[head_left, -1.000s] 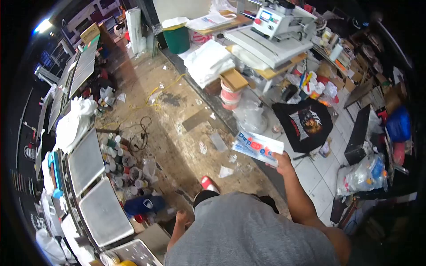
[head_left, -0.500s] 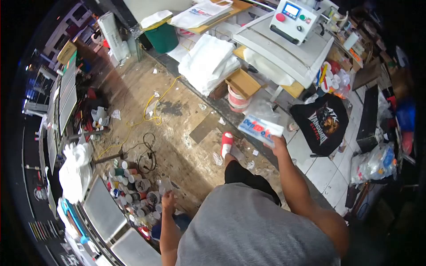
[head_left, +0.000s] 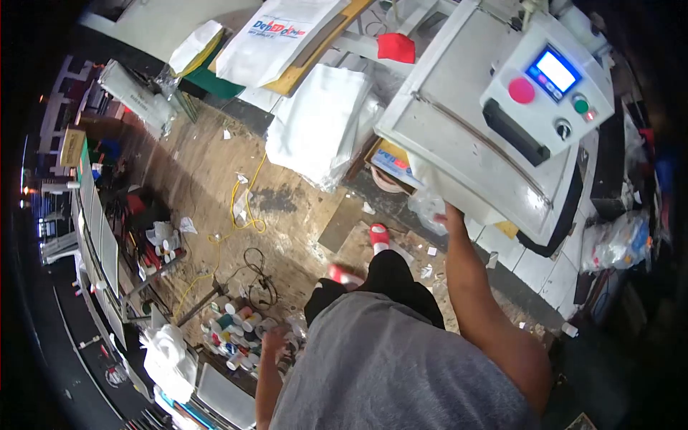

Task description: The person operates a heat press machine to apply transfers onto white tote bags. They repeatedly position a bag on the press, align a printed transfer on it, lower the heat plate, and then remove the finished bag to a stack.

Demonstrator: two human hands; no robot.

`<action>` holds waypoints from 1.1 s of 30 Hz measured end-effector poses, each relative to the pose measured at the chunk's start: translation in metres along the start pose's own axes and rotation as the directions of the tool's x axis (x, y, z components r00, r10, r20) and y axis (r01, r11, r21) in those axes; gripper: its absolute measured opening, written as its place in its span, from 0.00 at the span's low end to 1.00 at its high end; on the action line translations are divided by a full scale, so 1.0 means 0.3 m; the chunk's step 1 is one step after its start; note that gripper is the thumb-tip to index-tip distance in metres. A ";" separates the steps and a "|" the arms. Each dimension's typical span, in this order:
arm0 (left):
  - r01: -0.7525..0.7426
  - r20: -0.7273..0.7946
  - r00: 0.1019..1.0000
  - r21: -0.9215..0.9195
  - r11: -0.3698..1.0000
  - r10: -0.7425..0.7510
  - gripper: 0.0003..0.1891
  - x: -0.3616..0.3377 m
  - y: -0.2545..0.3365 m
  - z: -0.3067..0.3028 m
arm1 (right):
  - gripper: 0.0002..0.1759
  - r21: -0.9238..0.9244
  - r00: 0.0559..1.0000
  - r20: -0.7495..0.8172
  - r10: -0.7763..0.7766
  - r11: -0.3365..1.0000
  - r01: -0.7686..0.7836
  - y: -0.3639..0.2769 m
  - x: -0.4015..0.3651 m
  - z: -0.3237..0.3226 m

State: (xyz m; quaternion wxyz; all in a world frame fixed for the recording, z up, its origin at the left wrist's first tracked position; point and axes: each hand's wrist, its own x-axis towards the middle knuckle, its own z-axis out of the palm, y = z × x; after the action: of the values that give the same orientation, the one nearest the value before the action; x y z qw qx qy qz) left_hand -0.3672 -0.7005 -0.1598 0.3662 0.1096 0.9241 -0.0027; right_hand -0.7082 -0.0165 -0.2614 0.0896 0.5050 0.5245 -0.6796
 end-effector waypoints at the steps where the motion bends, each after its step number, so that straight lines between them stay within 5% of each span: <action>1: -0.018 0.156 0.988 0.097 0.995 0.003 0.20 0.068 -0.093 -0.005 | 0.31 -0.117 0.994 -0.101 0.030 0.992 -0.041 -0.017 -0.042 -0.006; 2: -0.053 0.307 0.952 0.189 0.981 -0.008 0.21 0.139 -0.179 -0.010 | 0.29 -0.227 0.978 -0.205 0.048 0.969 -0.095 -0.026 -0.091 -0.020; 3: 0.280 0.234 0.953 -0.433 0.857 -0.194 0.20 0.228 -0.284 0.016 | 0.26 -0.281 0.969 -0.228 0.093 0.947 -0.157 0.035 -0.055 -0.061; 4: 0.410 0.289 0.881 -0.861 0.299 -0.375 0.18 0.298 -0.359 0.015 | 0.24 -0.329 0.958 -0.254 0.136 0.919 -0.218 0.134 0.032 -0.134; 6: 0.150 -0.024 0.980 -0.561 0.814 -0.196 0.17 0.470 -0.458 -0.090 | 0.20 -0.343 0.964 -0.238 0.123 0.917 -0.202 0.337 0.154 -0.258; 8: 0.276 0.013 0.952 -0.463 0.843 -0.305 0.17 0.667 -0.390 -0.459 | 0.20 -0.284 0.992 -0.079 0.100 0.952 -0.118 0.450 0.085 -0.340; 9: 0.147 -0.124 0.970 -0.383 0.912 -0.209 0.16 0.802 -0.449 -0.523 | 0.20 -0.613 0.996 0.004 -0.093 0.787 0.076 0.600 0.163 -0.418; 10: 0.026 -0.252 0.963 -0.282 0.959 -0.100 0.15 0.930 -0.521 -0.584 | 0.20 -0.852 0.956 0.086 -0.282 0.477 0.217 0.744 0.239 -0.489; 11: 0.003 -0.370 0.916 -0.371 0.929 -0.151 0.16 1.036 -0.517 -0.715 | 0.20 -0.803 0.916 0.183 -0.357 0.482 0.349 0.770 0.194 -0.510; 12: -0.148 -0.334 0.937 -0.106 0.983 0.105 0.17 1.207 -0.582 -0.813 | 0.20 -0.740 0.863 0.267 -0.429 0.482 0.469 0.795 0.109 -0.491; 13: -0.081 -0.431 0.892 -0.444 0.892 -0.134 0.17 1.327 -0.583 -0.890 | 0.19 -0.812 0.943 0.140 -0.303 0.509 0.284 0.782 -0.023 -0.441; 14: 0.013 -0.381 0.900 -0.459 0.888 -0.210 0.16 1.425 -0.518 -1.080 | 0.19 -0.856 0.985 -0.001 -0.175 0.509 0.090 0.765 -0.137 -0.382; 16: -0.183 -0.525 0.840 -0.507 0.842 -0.133 0.13 1.612 -0.471 -1.298 | 0.16 -0.666 0.953 -0.104 -0.283 0.732 0.145 0.895 -0.350 -0.345; 17: -0.187 -0.548 0.826 -0.488 0.853 -0.132 0.11 1.693 -0.439 -1.394 | 0.15 -0.283 0.907 -0.366 0.208 0.904 -0.322 0.569 -0.641 -0.028; 18: -0.274 -0.587 0.805 -0.496 0.824 -0.086 0.12 1.799 -0.443 -1.440 | 0.17 -0.239 0.841 -0.434 0.322 0.859 -0.452 0.510 -0.749 0.084; 20: -0.227 -0.562 0.817 -0.518 0.825 -0.128 0.18 1.976 -0.424 -1.499 | 0.21 -0.493 0.884 -0.334 0.328 0.738 -0.461 0.710 -0.850 0.026; 21: -0.206 -0.581 0.803 -0.481 0.852 -0.133 0.20 2.047 -0.415 -1.502 | 0.22 -0.178 0.774 -0.465 0.429 0.812 -0.557 0.500 -1.019 0.261; 23: -0.194 -0.590 0.798 -0.442 0.876 -0.121 0.22 2.131 -0.389 -1.480 | 0.21 0.011 0.670 -0.569 0.477 0.819 -0.573 0.537 -1.129 0.342; 28: -0.165 -0.447 0.894 -0.359 0.919 -0.014 0.25 2.197 -0.362 -1.456 | 0.19 -0.073 0.685 -0.598 0.417 0.822 -0.564 0.595 -1.284 0.485; 29: -0.053 -0.365 0.926 -0.369 0.928 -0.093 0.21 2.197 -0.357 -1.472 | 0.18 -0.070 0.700 -0.587 0.406 0.837 -0.543 0.597 -1.313 0.507; 30: 0.011 -0.364 0.916 -0.395 0.918 -0.168 0.19 2.194 -0.362 -1.477 | 0.18 -0.051 0.691 -0.593 0.414 0.837 -0.545 0.643 -1.334 0.505; 33: -0.066 -0.390 0.917 -0.350 0.935 -0.082 0.15 2.163 -0.401 -1.542 | 0.18 0.090 0.733 -0.562 0.383 0.909 -0.406 0.922 -1.286 0.457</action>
State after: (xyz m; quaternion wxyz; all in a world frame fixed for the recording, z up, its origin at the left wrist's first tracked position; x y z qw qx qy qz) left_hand -1.1641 -0.6484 -0.2699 0.1841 0.0360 0.9646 0.1852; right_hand -0.4264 -0.4038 -0.1408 0.0814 0.7816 0.4208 -0.4532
